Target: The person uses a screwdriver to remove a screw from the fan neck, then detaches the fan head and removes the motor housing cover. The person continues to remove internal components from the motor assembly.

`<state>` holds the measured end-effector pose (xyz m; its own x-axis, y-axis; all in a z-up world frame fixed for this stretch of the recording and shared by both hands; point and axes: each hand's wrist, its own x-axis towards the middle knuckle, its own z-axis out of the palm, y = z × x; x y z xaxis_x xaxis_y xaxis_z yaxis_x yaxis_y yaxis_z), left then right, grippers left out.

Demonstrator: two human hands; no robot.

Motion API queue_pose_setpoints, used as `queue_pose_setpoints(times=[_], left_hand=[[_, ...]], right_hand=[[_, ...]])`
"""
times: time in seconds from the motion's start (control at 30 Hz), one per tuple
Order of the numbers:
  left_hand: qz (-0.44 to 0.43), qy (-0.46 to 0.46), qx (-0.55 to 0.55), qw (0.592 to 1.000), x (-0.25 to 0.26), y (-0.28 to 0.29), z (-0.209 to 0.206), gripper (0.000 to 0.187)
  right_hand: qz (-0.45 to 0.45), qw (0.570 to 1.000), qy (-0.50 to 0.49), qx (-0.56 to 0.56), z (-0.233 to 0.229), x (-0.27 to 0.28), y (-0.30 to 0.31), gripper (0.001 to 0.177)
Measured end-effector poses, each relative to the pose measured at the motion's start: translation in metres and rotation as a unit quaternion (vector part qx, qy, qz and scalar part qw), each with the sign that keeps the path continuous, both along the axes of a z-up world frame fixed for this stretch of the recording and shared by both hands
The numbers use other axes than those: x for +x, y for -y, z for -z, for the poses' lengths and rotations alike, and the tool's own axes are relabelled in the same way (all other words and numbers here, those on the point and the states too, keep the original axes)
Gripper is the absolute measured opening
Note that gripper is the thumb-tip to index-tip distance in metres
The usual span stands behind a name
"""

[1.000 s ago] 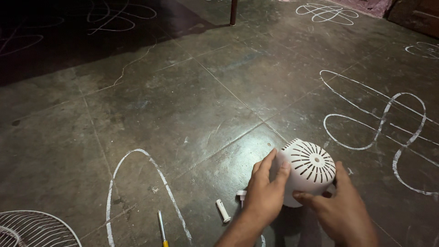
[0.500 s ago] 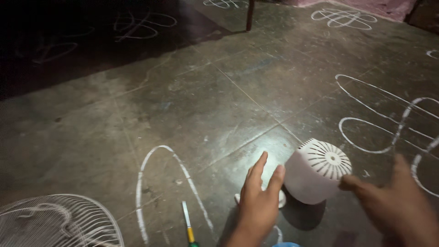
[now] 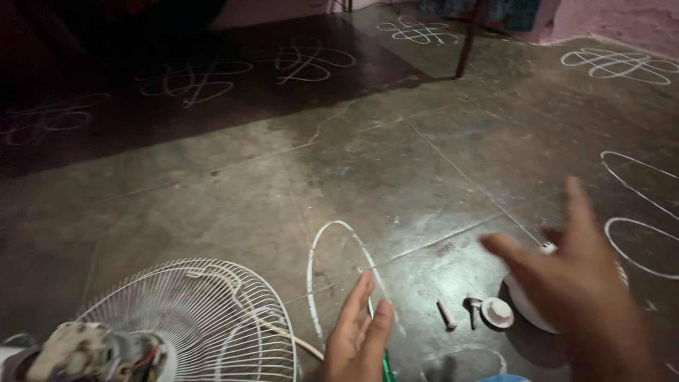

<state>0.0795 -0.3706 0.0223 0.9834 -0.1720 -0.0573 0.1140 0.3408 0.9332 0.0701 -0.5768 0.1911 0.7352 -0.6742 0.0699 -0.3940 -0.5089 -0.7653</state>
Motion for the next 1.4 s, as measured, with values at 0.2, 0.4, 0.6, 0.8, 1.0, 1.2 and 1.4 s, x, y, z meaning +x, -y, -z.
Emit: queue_pose_setpoints(times=[0.2,0.4,0.6,0.8,1.0,1.2,1.4], left_hand=[[-0.057,0.007,0.047,0.997,-0.011,-0.066,0.000,0.074],[-0.110,0.090,0.146,0.979,-0.037,-0.135,0.068,0.070],[-0.012,-0.050,0.361,0.931,-0.037,-0.270,0.114,0.077],[-0.253,-0.070,0.468,0.844,-0.076,-0.357,0.081,0.048],[-0.238,-0.050,0.546,0.802,-0.078,-0.371,0.036,0.061],[-0.274,0.027,0.468,0.840,-0.077,-0.347,0.018,0.061],[-0.198,-0.070,0.529,0.822,-0.080,-0.343,0.002,0.042]], right_hand=[[-0.107,0.994,-0.004,0.034,-0.012,0.008,-0.090,0.128],[-0.255,0.966,-0.027,-0.042,0.010,0.012,-0.143,0.126],[-0.323,0.938,-0.107,-0.062,0.036,0.003,-0.196,0.124],[-0.429,0.894,-0.081,-0.103,0.054,-0.008,-0.245,0.118],[-0.455,0.882,-0.125,-0.011,0.065,-0.020,-0.302,0.109],[-0.471,0.876,-0.100,0.035,0.090,-0.027,-0.351,0.100],[-0.450,0.885,-0.092,0.078,0.116,-0.030,-0.383,0.091]])
